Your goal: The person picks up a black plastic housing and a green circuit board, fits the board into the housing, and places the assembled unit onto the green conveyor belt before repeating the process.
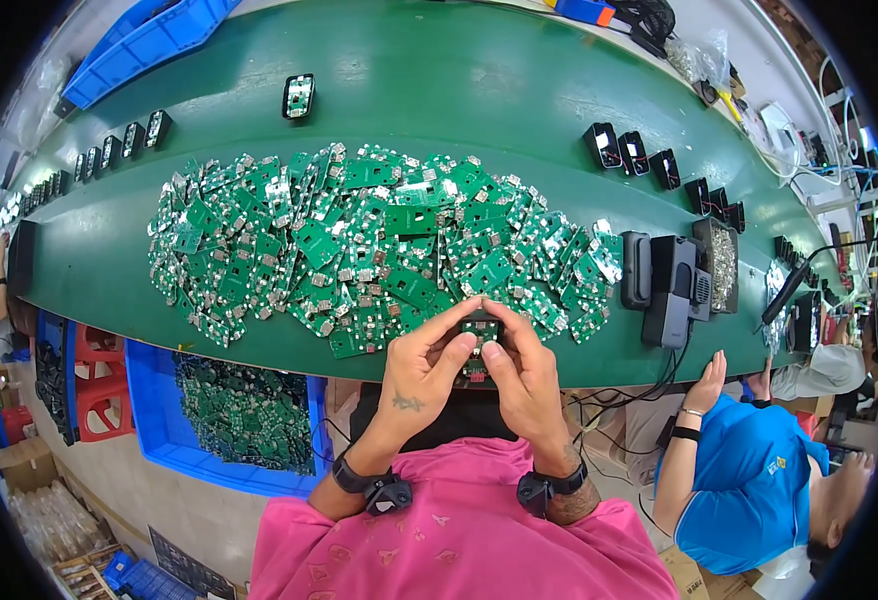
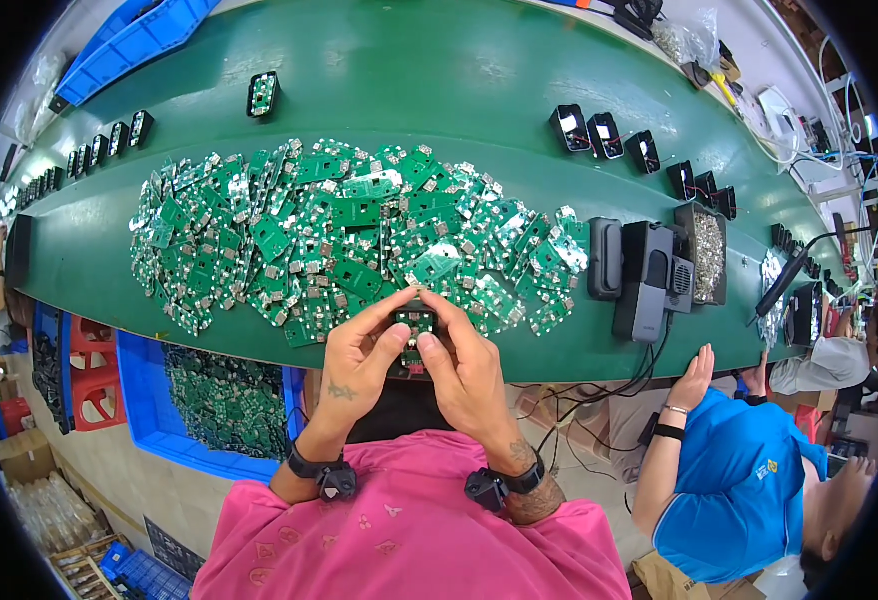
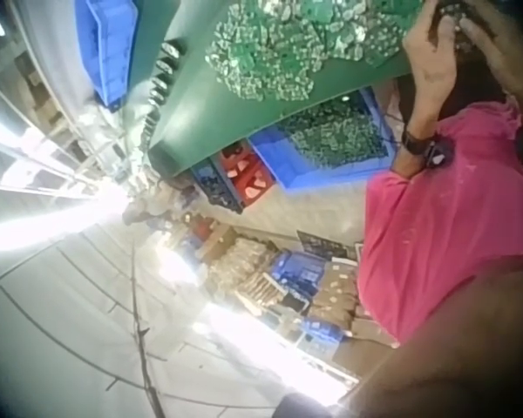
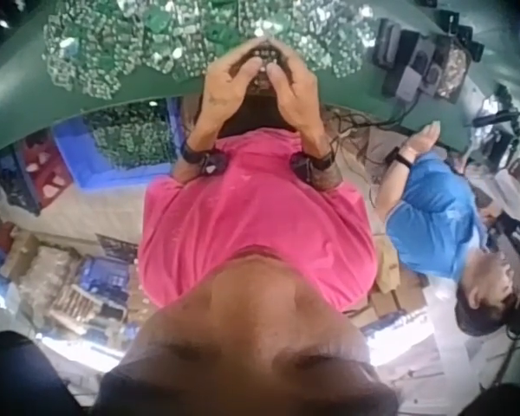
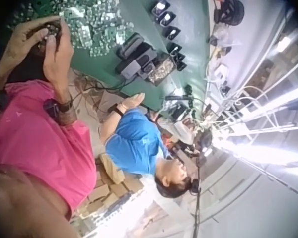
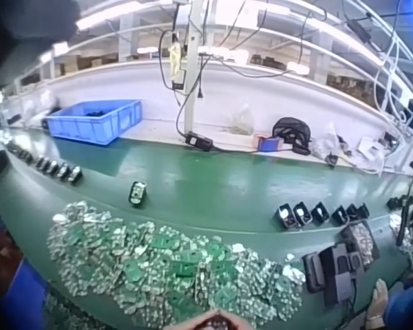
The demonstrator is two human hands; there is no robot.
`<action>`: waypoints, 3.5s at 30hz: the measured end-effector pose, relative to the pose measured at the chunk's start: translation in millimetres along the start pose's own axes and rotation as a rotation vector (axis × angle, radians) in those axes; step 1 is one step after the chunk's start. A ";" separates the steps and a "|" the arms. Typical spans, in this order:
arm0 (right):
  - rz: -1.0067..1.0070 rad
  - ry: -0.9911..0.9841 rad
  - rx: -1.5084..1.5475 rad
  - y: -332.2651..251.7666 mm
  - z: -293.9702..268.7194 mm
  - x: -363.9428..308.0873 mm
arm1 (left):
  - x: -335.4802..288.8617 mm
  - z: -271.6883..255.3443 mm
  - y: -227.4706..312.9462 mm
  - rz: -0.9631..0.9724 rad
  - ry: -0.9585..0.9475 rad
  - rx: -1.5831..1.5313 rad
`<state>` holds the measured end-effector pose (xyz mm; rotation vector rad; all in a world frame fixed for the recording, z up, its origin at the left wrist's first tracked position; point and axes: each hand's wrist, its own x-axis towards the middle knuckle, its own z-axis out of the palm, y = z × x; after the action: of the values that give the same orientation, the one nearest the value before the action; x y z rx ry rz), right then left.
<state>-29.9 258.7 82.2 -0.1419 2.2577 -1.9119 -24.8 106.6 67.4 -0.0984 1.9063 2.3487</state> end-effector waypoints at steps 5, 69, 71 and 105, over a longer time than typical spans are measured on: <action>-0.029 0.006 0.023 -0.1 1.2 -0.6 | -0.7 1.5 0.3 0.056 -0.001 0.036; -0.300 0.005 -1.070 -34.5 -110.8 39.0 | -3.6 -6.9 -11.5 0.004 -0.136 -0.203; -0.288 0.147 -1.315 -10.2 -134.5 47.0 | -3.0 -0.3 -7.9 0.083 -0.098 -0.211; 0.011 0.200 0.416 -2.8 -13.5 -21.2 | -2.9 -0.4 -5.3 0.269 0.063 0.436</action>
<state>-11.9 275.3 88.6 0.1236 1.9034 -2.4320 -21.2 107.1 62.6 0.1320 2.5523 2.0263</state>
